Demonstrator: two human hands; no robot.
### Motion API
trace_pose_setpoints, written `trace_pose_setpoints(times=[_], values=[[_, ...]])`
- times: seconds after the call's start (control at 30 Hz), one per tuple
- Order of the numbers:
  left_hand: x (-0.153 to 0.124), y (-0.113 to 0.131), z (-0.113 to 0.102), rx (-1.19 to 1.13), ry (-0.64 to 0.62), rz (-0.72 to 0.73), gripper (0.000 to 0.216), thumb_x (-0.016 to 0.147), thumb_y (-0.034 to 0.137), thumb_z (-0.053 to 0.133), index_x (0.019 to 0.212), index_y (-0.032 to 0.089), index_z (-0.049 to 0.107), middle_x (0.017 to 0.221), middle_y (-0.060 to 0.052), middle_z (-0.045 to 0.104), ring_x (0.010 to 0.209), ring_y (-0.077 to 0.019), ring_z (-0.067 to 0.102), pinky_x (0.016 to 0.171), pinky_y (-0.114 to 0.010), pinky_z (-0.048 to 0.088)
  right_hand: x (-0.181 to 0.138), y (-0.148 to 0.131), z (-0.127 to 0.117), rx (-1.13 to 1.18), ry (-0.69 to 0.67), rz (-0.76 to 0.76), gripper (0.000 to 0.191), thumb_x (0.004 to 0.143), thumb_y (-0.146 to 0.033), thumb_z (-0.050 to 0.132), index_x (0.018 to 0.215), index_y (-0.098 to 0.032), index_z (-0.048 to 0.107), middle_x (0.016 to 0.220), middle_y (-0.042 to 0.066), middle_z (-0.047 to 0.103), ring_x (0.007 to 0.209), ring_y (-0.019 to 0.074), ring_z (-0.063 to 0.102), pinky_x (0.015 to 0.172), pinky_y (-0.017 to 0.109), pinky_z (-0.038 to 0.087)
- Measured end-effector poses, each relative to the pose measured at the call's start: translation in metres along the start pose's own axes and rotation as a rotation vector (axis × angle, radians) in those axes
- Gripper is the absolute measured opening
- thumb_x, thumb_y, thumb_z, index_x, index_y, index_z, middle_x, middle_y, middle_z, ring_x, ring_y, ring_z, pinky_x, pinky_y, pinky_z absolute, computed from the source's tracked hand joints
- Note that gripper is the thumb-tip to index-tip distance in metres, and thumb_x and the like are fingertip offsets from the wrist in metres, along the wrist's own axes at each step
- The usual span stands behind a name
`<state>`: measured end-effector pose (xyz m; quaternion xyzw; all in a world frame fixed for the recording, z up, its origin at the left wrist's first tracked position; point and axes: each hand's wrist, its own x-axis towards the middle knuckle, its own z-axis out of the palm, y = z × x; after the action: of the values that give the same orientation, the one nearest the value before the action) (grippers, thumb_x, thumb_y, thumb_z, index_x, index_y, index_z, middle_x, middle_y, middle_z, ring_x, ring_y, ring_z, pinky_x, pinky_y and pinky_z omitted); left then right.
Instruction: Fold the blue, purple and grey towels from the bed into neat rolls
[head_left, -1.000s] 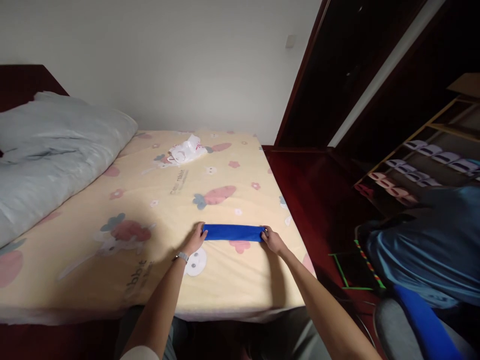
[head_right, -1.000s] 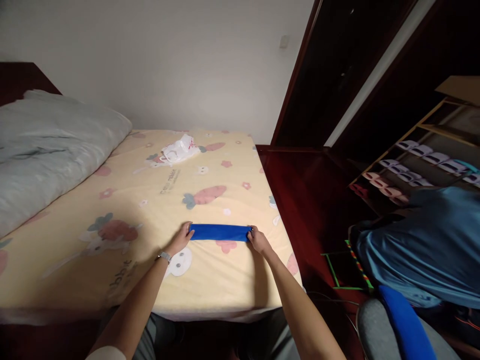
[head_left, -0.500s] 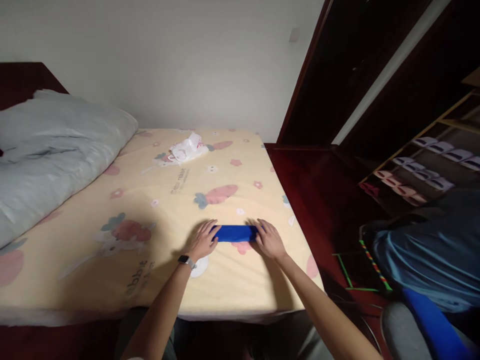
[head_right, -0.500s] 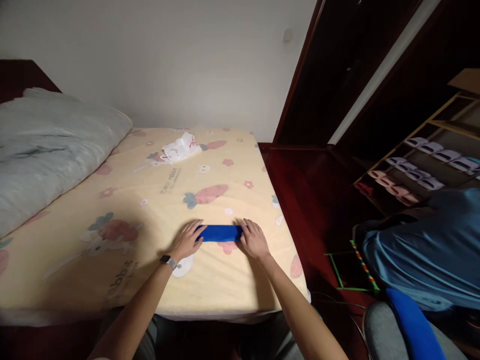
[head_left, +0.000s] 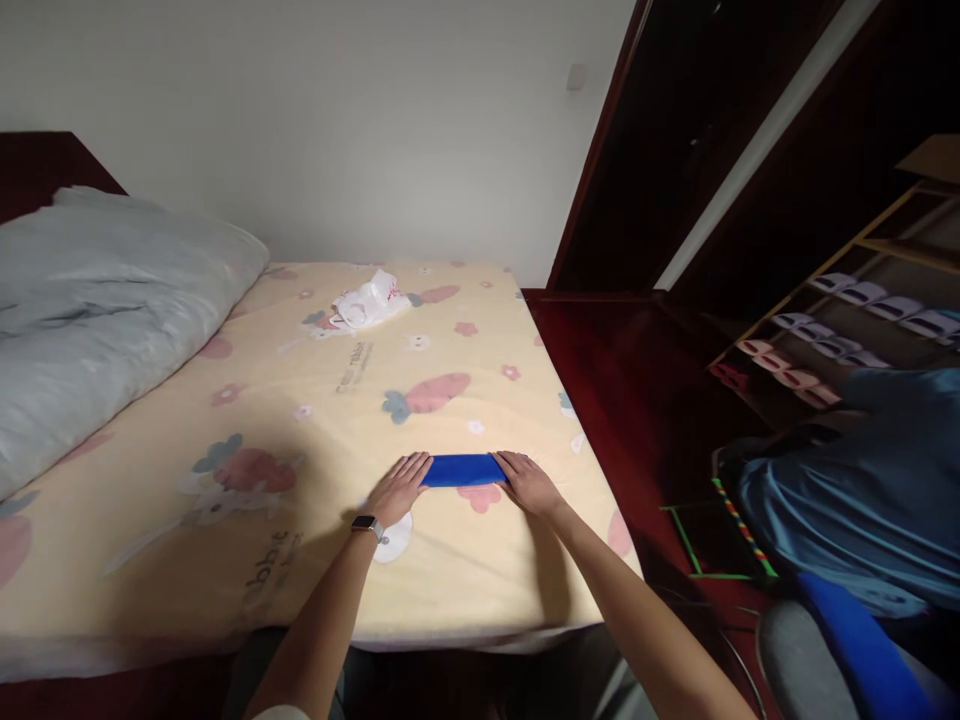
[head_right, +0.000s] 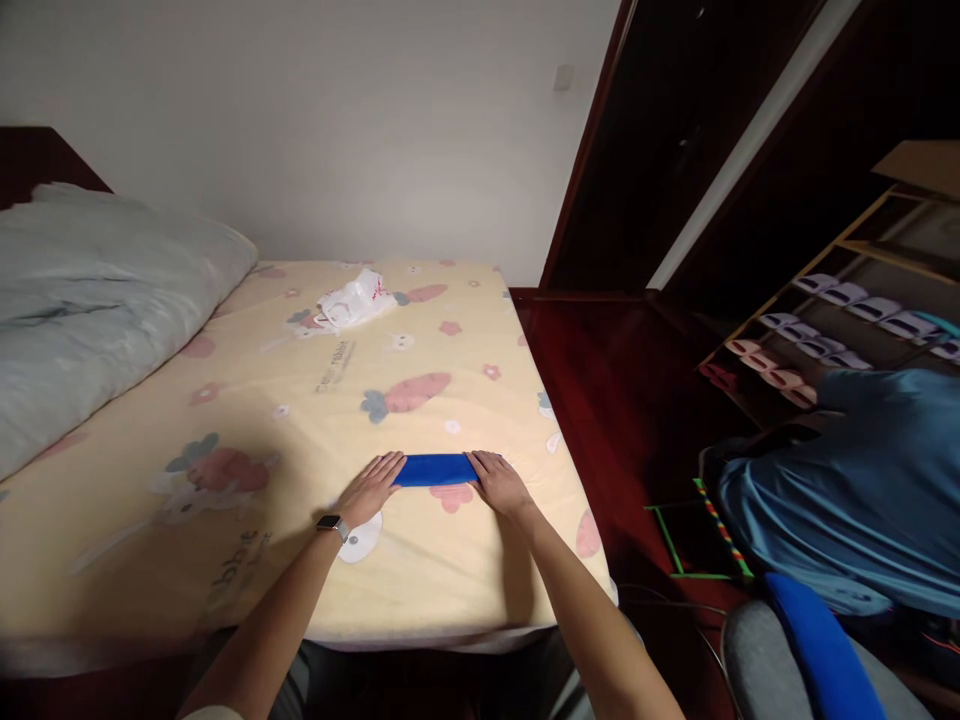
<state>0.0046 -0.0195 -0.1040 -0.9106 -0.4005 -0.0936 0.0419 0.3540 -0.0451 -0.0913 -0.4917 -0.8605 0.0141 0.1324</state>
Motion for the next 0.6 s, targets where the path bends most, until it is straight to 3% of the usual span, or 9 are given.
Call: trace_pose_setpoints(times=[0.27,0.37,0.5,0.6], values=[[-0.004,-0.008,-0.001,-0.146,0.021,-0.037,0.054,0.101,0.031,0.038,0.154,0.021,0.032,0.156,-0.008,0.04,0.145,-0.019,0.036,0.121,-0.039,0.031,0.008,-0.004,-0.02,0.016,-0.12,0.036,0.048,0.099,-0.025,0.043,0.146,-0.018,0.043,0.134,0.013,0.061,0.12,0.0257,0.057,0.105,0.041,0.042],[-0.017,-0.005,-0.004,-0.163,0.058,-0.113,0.053,0.101,0.032,0.037,0.153,0.02,0.035,0.155,-0.008,0.042,0.144,-0.0195,0.037,0.12,-0.038,0.033,0.004,-0.014,-0.033,0.03,-0.152,0.066,0.047,0.098,-0.027,0.044,0.145,-0.019,0.045,0.131,0.013,0.062,0.115,0.0261,0.059,0.101,0.04,0.044],[-0.074,0.016,-0.004,-0.098,0.097,-0.36,0.055,0.101,0.037,0.035,0.151,0.015,0.038,0.152,-0.013,0.045,0.141,-0.0237,0.042,0.119,-0.043,0.034,-0.026,-0.022,-0.058,0.091,-0.205,0.158,0.055,0.096,-0.031,0.046,0.15,-0.02,0.039,0.122,0.013,0.065,0.106,0.0267,0.062,0.093,0.037,0.047],[-0.127,0.038,-0.002,-0.032,0.119,-0.442,0.055,0.1,0.038,0.036,0.151,0.017,0.037,0.155,-0.011,0.041,0.145,-0.0258,0.035,0.12,-0.048,0.028,-0.068,-0.013,-0.08,0.207,-0.229,0.258,0.055,0.097,-0.033,0.045,0.151,-0.027,0.037,0.114,0.01,0.067,0.1,0.0247,0.065,0.087,0.034,0.049]])
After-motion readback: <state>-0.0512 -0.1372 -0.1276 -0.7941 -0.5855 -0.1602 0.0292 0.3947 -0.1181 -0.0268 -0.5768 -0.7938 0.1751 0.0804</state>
